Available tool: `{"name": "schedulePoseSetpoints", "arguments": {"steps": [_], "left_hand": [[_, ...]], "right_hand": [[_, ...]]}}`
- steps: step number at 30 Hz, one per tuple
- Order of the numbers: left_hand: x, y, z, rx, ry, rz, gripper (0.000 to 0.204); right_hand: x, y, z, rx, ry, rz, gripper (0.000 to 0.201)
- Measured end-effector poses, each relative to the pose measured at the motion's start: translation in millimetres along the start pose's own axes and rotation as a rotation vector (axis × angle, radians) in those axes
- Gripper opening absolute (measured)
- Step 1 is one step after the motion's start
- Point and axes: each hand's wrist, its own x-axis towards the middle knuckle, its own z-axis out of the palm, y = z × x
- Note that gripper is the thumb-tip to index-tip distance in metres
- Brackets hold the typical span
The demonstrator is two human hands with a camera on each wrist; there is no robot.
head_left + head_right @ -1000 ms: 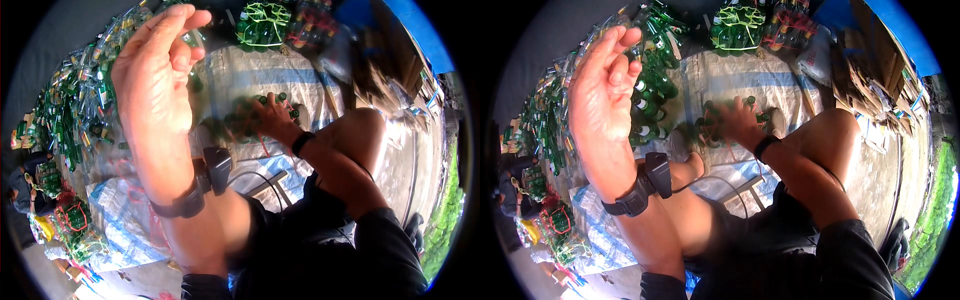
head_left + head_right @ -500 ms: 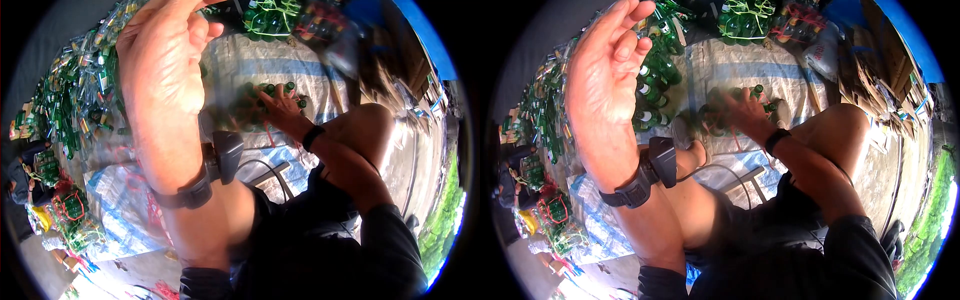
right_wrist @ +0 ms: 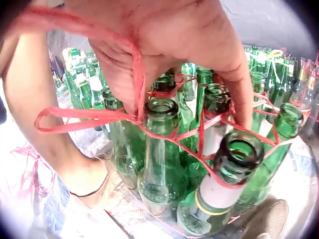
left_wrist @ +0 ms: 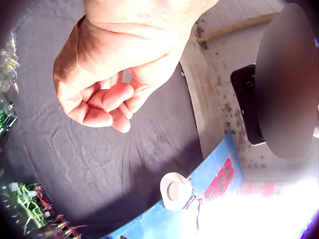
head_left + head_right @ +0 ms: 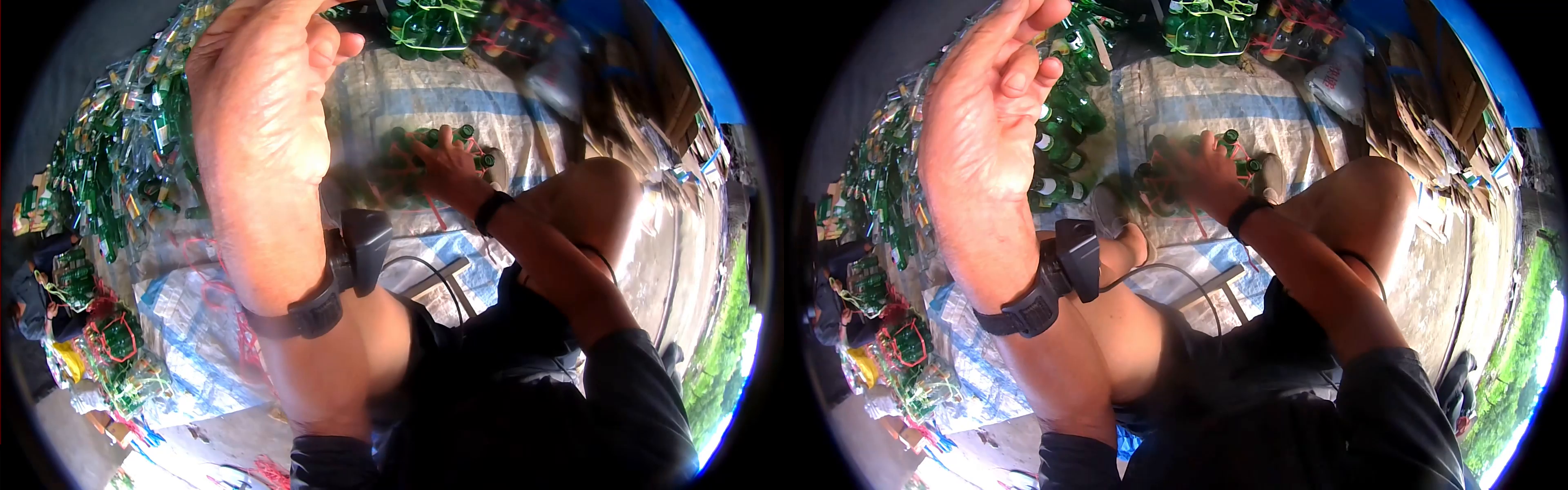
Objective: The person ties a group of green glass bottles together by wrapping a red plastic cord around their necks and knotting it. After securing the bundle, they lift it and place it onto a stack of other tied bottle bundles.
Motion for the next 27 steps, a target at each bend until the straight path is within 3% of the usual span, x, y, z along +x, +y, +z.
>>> {"name": "schedulePoseSetpoints", "arguments": {"steps": [3,5,6,7,9,14,16,17,19,20,22,23,25,27], "left_hand": [[1,-3,1,-0.011,-0.006,0.02,0.014],[-2,4,0,-0.013,-0.02,-0.024,0.014],[-2,6,1,-0.009,-0.033,-0.071,0.014],[-1,5,2,-0.02,-0.038,-0.063,0.014],[0,1,4,0.033,-0.047,-0.044,0.019],[3,1,1,0.032,-0.053,-0.026,0.018],[6,4,-5,-0.032,-0.45,0.1,0.018],[7,3,-4,-0.035,-0.45,0.107,0.018],[6,1,0,0.06,-0.036,-0.06,0.019],[6,1,-1,0.058,-0.035,-0.058,0.019],[6,2,-3,-0.042,-0.404,0.087,0.02],[5,1,0,-0.041,-0.405,0.086,0.02],[2,-2,11,0.074,-0.018,-0.026,0.02],[1,-1,15,0.087,-0.003,-0.029,0.02]], "right_hand": [[2,0,8,-0.017,-0.015,0.064,0.066],[6,10,24,-0.146,0.004,-0.051,0.062],[5,9,29,-0.043,-0.001,0.065,0.054],[4,10,30,-0.056,0.006,0.065,0.054],[7,14,31,-0.164,0.079,-0.09,0.049],[14,29,44,-0.015,0.04,-0.065,0.053],[15,32,46,0.01,-0.004,-0.044,0.053],[17,34,47,0.04,-0.05,-0.024,0.054],[21,38,46,0.069,-0.046,-0.034,0.053],[22,40,45,0.106,-0.045,-0.04,0.052],[26,43,41,0.097,-0.073,-0.036,0.051],[28,44,39,0.089,-0.102,-0.029,0.051],[35,49,36,0.06,-0.143,-0.037,0.046],[42,57,33,0.029,-0.184,-0.046,0.042]]}}
